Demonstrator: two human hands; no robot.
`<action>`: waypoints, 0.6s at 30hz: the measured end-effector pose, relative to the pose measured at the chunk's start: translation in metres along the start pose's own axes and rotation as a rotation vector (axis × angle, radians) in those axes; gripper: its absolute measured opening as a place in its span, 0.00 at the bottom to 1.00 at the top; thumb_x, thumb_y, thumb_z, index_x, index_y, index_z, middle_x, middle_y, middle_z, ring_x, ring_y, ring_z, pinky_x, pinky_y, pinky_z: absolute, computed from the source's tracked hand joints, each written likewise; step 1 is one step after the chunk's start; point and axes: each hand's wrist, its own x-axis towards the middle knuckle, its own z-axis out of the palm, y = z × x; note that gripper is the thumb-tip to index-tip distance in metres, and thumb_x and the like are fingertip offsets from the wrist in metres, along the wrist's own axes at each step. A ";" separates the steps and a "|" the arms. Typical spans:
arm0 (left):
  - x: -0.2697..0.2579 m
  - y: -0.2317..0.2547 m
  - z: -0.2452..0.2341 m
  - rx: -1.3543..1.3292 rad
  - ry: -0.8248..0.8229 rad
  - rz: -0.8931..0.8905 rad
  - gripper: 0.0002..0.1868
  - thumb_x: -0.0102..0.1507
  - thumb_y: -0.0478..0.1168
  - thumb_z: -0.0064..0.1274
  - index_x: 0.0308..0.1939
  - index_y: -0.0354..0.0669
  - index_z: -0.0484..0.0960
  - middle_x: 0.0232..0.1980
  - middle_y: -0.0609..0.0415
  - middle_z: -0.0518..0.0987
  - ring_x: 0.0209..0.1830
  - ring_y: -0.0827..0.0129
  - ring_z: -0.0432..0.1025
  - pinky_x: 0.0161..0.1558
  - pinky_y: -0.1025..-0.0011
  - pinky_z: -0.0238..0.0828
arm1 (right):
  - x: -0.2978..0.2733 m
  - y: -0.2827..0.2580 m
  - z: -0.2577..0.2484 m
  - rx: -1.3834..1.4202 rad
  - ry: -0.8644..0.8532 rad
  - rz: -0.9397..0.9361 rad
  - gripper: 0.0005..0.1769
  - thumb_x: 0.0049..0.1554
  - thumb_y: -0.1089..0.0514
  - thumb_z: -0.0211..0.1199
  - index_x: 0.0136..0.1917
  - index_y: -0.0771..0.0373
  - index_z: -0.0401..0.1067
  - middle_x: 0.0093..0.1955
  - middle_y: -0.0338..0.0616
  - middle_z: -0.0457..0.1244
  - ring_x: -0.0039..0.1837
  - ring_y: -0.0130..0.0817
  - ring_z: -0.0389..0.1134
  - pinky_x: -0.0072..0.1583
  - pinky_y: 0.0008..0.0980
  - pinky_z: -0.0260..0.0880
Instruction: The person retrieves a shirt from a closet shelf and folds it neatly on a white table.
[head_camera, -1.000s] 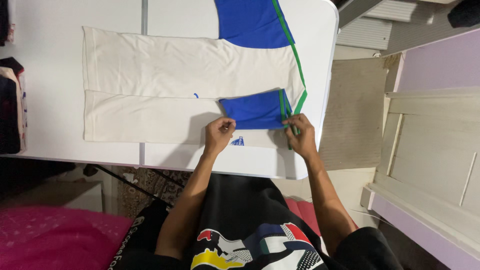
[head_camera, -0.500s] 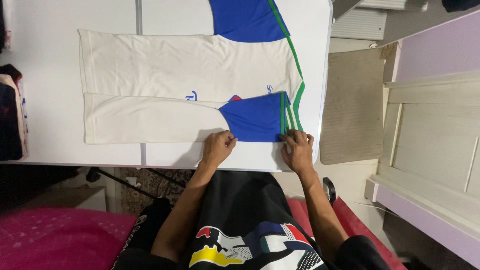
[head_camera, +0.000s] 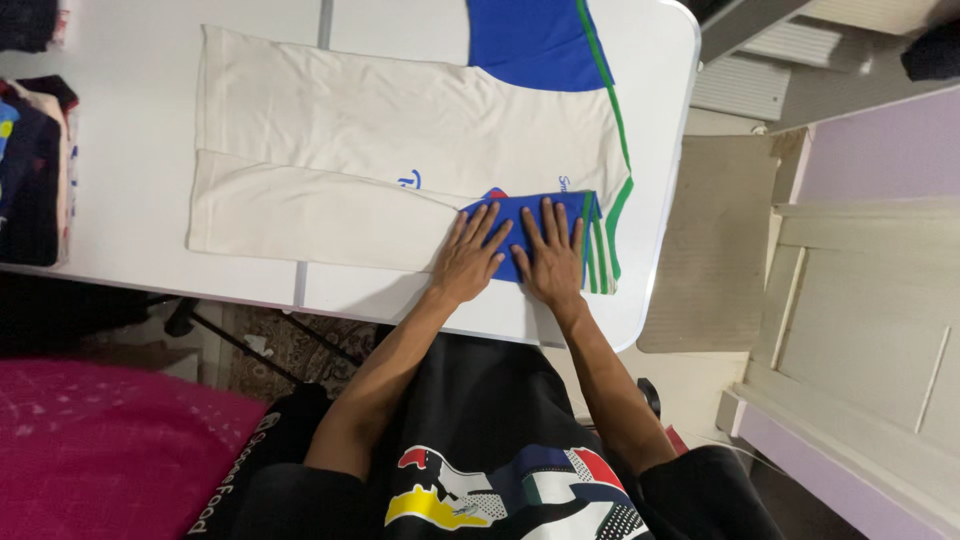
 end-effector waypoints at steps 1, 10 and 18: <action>-0.002 -0.004 0.000 0.003 0.003 -0.015 0.34 0.69 0.50 0.45 0.79 0.49 0.61 0.84 0.46 0.48 0.84 0.55 0.41 0.79 0.49 0.31 | -0.003 0.002 0.002 -0.005 -0.013 0.034 0.36 0.63 0.38 0.53 0.80 0.53 0.60 0.84 0.57 0.47 0.84 0.57 0.43 0.79 0.64 0.33; -0.048 -0.106 -0.041 0.175 -0.052 -0.147 0.38 0.71 0.61 0.37 0.82 0.51 0.53 0.86 0.52 0.44 0.86 0.61 0.39 0.81 0.51 0.28 | -0.003 -0.001 0.008 -0.013 -0.021 0.078 0.37 0.62 0.39 0.54 0.80 0.55 0.62 0.83 0.59 0.48 0.84 0.59 0.44 0.80 0.64 0.33; -0.088 -0.231 -0.094 0.263 -0.156 -0.364 0.39 0.72 0.62 0.32 0.82 0.53 0.45 0.85 0.54 0.38 0.85 0.60 0.34 0.79 0.51 0.22 | 0.000 -0.006 0.008 -0.033 -0.017 0.088 0.36 0.63 0.40 0.55 0.79 0.56 0.63 0.83 0.60 0.50 0.84 0.60 0.45 0.80 0.63 0.34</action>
